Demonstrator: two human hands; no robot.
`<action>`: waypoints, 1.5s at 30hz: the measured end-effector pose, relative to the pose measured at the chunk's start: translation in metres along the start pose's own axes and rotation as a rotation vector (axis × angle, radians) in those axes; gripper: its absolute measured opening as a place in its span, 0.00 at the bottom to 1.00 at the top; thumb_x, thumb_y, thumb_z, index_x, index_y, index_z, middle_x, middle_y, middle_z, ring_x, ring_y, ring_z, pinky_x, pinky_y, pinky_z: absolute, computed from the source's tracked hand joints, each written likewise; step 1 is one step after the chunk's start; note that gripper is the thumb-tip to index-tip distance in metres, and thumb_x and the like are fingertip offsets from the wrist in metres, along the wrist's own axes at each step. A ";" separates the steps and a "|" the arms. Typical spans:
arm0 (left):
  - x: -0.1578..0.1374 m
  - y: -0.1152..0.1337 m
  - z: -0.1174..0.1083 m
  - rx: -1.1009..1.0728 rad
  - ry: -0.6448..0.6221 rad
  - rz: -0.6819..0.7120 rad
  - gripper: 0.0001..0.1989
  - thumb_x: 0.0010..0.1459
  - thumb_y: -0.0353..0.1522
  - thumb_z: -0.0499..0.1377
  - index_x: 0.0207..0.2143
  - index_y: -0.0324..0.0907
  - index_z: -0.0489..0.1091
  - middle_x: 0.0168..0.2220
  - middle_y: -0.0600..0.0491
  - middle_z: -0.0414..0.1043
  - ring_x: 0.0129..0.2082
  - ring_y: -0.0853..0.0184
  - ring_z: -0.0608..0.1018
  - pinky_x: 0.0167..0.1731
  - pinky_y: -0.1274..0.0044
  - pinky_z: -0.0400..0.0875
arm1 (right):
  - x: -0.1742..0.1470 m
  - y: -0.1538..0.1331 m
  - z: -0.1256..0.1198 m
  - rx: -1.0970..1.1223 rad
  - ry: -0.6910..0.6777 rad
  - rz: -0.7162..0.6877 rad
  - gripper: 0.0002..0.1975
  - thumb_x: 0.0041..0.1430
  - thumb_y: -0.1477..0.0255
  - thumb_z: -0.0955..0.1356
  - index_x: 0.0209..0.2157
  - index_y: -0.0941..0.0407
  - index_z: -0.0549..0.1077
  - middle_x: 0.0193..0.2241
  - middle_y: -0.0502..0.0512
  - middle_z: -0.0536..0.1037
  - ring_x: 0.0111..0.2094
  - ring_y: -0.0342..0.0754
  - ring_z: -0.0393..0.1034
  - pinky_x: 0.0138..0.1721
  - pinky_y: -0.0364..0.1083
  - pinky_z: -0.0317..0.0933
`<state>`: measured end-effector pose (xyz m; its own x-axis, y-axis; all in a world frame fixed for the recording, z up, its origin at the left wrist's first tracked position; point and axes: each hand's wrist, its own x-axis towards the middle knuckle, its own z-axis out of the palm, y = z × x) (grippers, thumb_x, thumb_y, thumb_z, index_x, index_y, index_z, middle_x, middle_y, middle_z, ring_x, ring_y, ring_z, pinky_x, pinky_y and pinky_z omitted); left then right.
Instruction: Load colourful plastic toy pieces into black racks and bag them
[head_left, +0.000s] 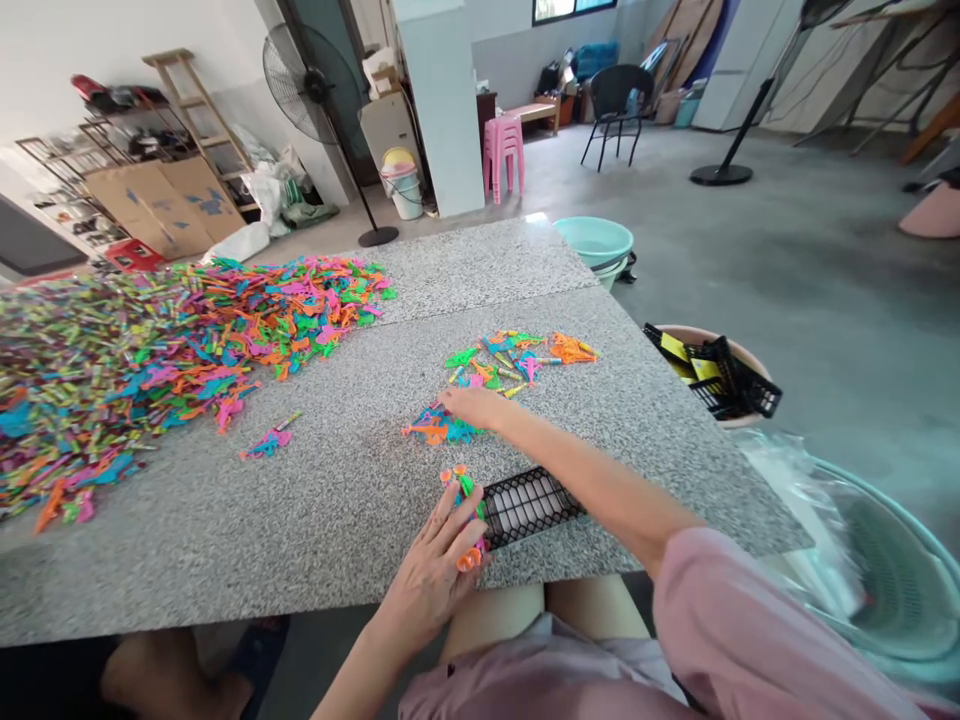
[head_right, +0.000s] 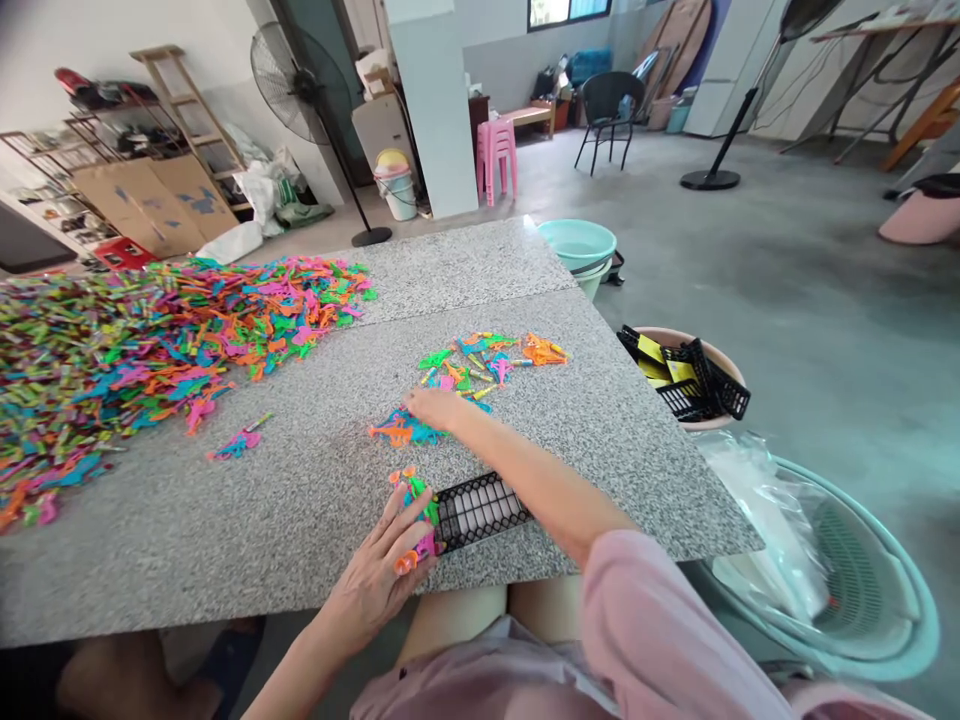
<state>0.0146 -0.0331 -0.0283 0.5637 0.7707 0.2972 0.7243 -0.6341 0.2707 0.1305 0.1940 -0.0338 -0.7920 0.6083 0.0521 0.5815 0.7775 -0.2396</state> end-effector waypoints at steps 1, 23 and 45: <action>0.000 0.000 0.001 -0.007 0.002 -0.006 0.11 0.66 0.27 0.53 0.51 0.40 0.64 0.65 0.41 0.60 0.71 0.52 0.47 0.61 0.57 0.66 | -0.012 0.004 0.001 0.091 0.046 0.051 0.10 0.63 0.81 0.64 0.45 0.62 0.72 0.40 0.64 0.79 0.40 0.51 0.76 0.39 0.45 0.67; 0.002 0.003 0.007 -0.156 0.093 -0.042 0.25 0.65 0.31 0.58 0.61 0.40 0.55 0.65 0.39 0.60 0.71 0.52 0.46 0.63 0.53 0.60 | -0.173 -0.115 0.044 0.349 -0.083 0.474 0.09 0.62 0.77 0.63 0.42 0.58 0.72 0.36 0.61 0.81 0.35 0.51 0.76 0.33 0.43 0.59; -0.003 -0.002 0.016 -0.043 0.095 -0.010 0.18 0.66 0.30 0.55 0.57 0.40 0.64 0.64 0.43 0.62 0.71 0.50 0.42 0.59 0.53 0.66 | -0.015 0.015 -0.001 -0.100 -0.125 0.049 0.13 0.63 0.83 0.61 0.41 0.63 0.76 0.43 0.66 0.77 0.45 0.52 0.74 0.46 0.47 0.67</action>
<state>0.0179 -0.0336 -0.0448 0.5144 0.7691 0.3794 0.7111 -0.6298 0.3125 0.1511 0.1967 -0.0370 -0.7758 0.6260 -0.0799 0.6305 0.7634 -0.1404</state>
